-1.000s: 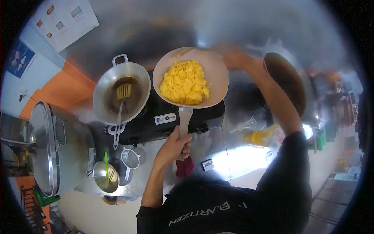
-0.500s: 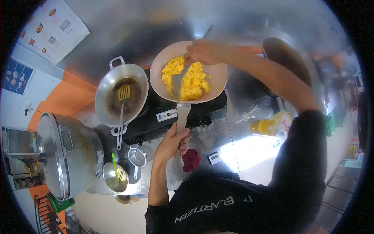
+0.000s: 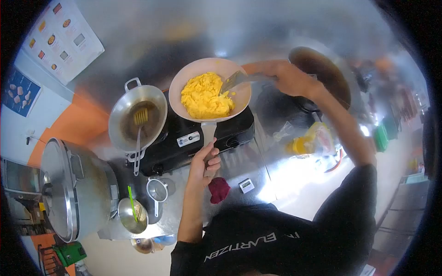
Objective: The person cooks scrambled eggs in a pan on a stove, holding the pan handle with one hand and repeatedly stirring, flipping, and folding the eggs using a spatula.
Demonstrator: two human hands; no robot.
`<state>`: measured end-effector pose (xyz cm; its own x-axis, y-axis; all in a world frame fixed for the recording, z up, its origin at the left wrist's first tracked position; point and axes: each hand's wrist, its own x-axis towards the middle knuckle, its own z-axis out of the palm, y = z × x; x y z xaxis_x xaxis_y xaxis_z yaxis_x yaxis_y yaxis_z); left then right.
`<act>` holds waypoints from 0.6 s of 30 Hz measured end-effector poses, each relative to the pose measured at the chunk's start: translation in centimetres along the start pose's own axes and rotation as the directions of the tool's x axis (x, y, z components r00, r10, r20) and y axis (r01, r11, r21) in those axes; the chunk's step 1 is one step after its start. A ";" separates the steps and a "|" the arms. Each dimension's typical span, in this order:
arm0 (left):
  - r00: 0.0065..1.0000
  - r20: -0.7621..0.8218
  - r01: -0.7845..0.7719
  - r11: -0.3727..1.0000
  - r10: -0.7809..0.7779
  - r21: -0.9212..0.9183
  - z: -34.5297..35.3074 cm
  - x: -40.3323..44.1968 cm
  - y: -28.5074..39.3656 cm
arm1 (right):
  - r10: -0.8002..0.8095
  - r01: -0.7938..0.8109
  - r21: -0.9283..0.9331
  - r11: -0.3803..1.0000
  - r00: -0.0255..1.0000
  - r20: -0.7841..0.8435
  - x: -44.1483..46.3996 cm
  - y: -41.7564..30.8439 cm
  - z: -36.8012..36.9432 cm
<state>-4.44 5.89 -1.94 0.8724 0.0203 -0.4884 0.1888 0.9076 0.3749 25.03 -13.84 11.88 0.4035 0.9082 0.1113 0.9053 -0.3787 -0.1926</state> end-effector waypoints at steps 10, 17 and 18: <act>0.996 0.070 0.067 0.953 -0.049 -0.294 -0.2 0.3 -1.6 | 0.004 0.000 -0.175 0.985 1.000 0.025 0.0 -1.4 -0.2; 0.989 -0.040 -0.138 0.989 0.141 0.054 1.3 0.2 -3.7 | 0.055 0.021 -0.468 0.884 0.987 0.149 2.6 -3.1 -0.8; 0.989 -0.042 -0.140 0.988 0.143 0.064 1.3 0.6 -4.0 | 0.096 -0.009 -0.469 0.883 0.982 0.162 2.9 -3.6 -0.8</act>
<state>-4.14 1.71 -2.73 0.8709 0.1673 -0.4622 0.0933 0.8670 0.4895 23.08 -10.00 13.67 0.4614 0.8846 -0.0674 0.8582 -0.4258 0.2866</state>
